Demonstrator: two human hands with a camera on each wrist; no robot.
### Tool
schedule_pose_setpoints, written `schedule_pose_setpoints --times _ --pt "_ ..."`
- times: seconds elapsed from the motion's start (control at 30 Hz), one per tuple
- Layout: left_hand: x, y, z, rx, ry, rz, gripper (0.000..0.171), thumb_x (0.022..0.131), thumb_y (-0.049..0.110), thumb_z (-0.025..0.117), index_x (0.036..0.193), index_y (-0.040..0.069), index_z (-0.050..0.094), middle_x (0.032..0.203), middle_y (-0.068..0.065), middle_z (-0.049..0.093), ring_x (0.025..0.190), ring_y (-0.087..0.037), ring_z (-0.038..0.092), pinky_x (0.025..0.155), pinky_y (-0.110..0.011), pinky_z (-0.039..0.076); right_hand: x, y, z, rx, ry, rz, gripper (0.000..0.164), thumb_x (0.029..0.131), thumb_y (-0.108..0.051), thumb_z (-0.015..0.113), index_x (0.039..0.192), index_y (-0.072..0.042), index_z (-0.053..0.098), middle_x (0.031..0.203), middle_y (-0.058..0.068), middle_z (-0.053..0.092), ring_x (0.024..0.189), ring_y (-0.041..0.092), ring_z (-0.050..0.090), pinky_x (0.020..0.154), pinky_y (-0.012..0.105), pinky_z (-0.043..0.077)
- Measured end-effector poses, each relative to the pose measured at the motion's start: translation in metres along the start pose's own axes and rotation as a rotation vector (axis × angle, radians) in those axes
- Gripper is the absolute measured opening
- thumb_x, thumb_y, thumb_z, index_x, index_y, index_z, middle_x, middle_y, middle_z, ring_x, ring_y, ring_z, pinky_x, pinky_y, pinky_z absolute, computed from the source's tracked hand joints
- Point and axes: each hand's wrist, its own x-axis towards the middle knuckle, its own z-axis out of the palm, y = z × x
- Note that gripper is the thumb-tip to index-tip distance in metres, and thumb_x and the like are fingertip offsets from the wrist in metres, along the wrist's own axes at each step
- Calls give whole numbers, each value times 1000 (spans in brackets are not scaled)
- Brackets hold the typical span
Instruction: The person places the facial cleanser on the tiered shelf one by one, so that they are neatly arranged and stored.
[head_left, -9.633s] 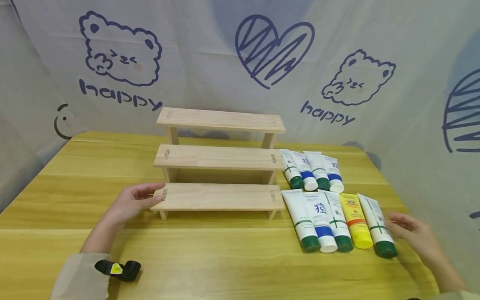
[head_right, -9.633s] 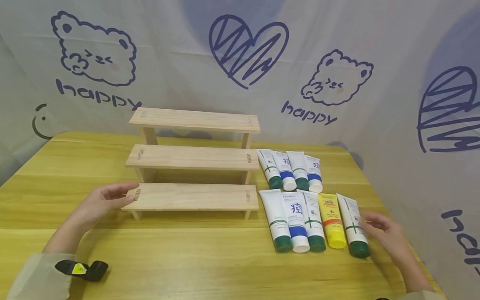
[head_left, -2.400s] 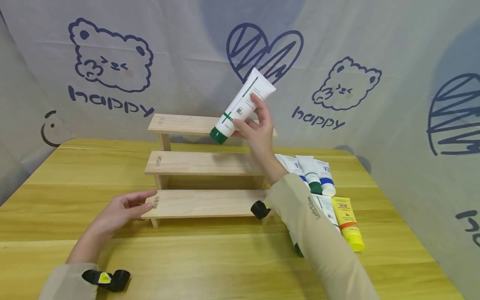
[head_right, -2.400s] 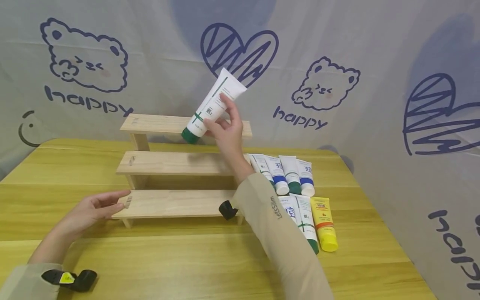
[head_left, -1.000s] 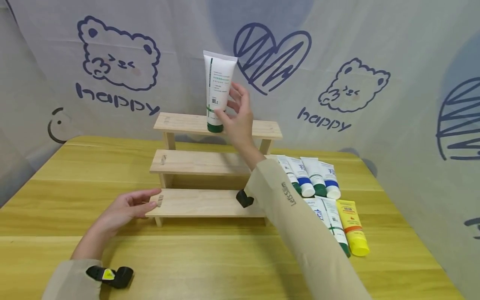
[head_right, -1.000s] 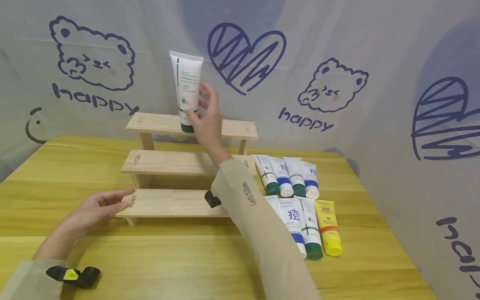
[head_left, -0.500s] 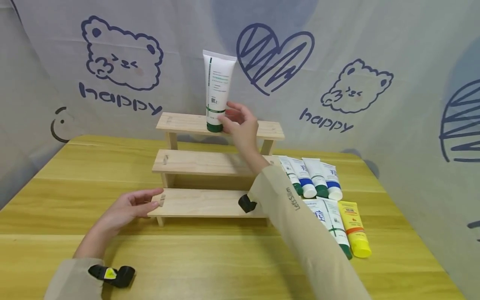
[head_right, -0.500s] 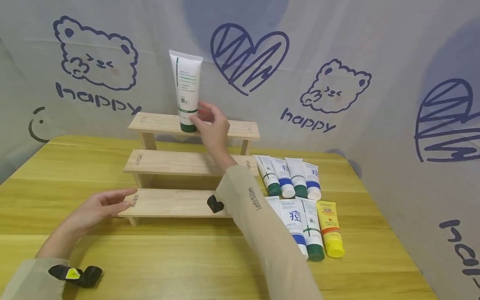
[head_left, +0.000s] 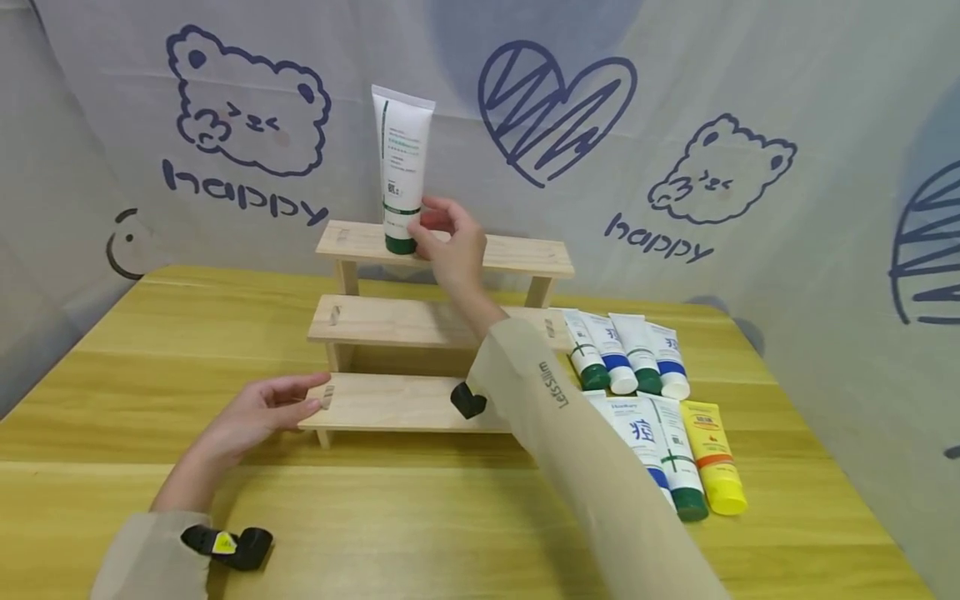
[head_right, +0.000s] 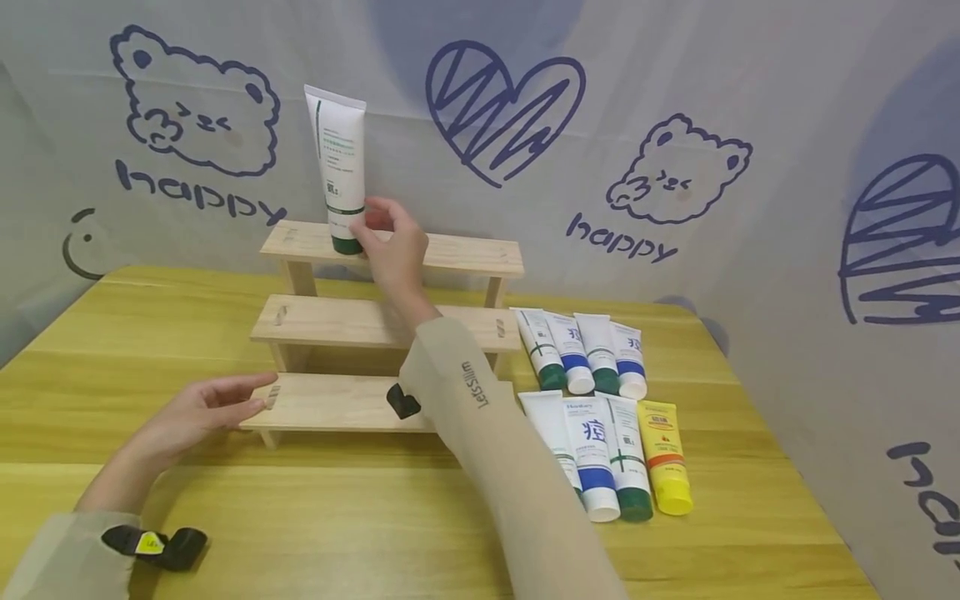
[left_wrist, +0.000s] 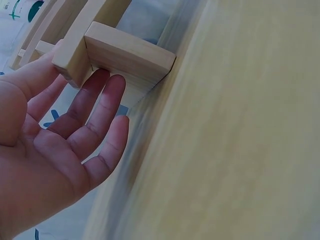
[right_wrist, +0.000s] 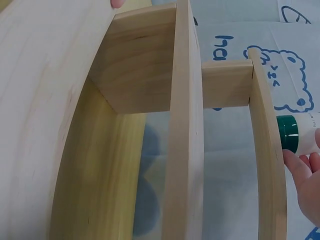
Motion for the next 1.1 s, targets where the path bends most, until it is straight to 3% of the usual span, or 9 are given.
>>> schedule_pose_setpoints --times 0.3,0.63,0.9,1.1 --pt "0 1 0 0 3 -3 49 89 19 56 130 -4 42 119 -20 49 90 -11 52 70 -31 47 2 -1 12 33 -65 -3 38 78 0 67 115 -1 56 102 11 61 93 14 56 69 23 49" --pt "0 1 -1 -13 1 -14 49 90 19 55 131 -4 41 122 -22 46 91 -10 52 70 -31 47 3 -5 22 33 -116 29 40 80 -2 65 119 -4 54 103 8 59 93 12 54 68 20 49" --pt "0 2 -2 -20 -2 -31 51 89 21 57 131 -3 41 118 -18 49 90 -11 53 70 -31 48 0 0 14 -16 -125 1 39 79 -6 67 117 -3 55 103 10 59 94 14 54 74 17 45" --pt "2 -1 -2 -17 -5 -41 51 88 22 58 130 -3 42 117 -17 49 90 -13 53 71 -31 49 -5 2 2 53 -106 -27 31 80 -1 66 109 3 57 97 13 60 89 17 56 74 22 47"
